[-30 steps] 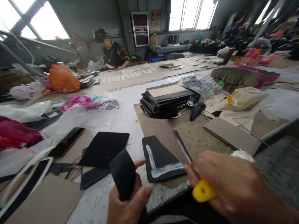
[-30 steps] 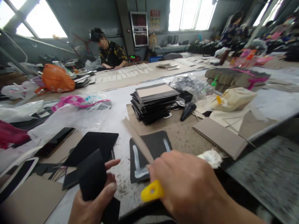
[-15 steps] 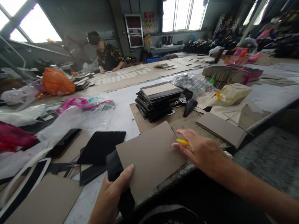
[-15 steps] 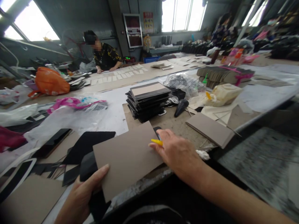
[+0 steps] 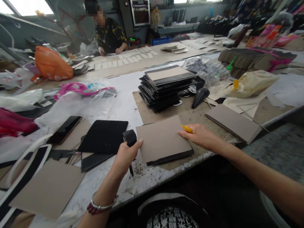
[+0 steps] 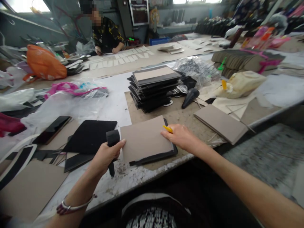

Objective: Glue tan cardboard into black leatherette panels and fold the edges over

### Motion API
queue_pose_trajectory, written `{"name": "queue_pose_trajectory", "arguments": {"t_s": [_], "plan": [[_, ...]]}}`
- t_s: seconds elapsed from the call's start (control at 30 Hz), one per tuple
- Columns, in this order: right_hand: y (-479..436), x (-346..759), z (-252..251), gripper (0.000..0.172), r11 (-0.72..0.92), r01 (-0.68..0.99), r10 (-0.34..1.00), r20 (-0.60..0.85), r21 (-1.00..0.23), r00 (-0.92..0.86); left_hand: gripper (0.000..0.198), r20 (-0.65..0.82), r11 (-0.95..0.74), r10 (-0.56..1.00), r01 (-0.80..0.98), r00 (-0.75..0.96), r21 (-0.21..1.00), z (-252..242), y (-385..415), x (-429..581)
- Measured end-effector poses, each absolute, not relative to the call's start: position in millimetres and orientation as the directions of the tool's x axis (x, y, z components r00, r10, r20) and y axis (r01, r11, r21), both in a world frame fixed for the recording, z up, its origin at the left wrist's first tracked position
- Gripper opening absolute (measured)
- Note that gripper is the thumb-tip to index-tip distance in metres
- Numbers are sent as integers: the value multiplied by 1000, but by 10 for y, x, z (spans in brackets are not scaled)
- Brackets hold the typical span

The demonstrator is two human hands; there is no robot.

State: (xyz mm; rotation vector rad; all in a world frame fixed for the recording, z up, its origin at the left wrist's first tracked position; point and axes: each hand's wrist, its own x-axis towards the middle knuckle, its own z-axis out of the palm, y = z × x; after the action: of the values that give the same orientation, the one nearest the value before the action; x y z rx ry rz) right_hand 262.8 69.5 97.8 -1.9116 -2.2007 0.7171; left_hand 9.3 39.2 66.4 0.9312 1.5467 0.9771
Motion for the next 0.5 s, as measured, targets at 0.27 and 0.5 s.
{"name": "queue_pose_trajectory", "arguments": {"t_s": [0.27, 0.5], "plan": [[732, 2726, 683, 37, 18, 951, 935, -331, -308, -125, 24, -330, 369, 927, 279, -177, 886, 472, 528, 151], [714, 2787, 511, 38, 64, 961, 918, -362, -270, -163, 28, -329, 363, 932, 384, -154, 849, 365, 473, 137]]}}
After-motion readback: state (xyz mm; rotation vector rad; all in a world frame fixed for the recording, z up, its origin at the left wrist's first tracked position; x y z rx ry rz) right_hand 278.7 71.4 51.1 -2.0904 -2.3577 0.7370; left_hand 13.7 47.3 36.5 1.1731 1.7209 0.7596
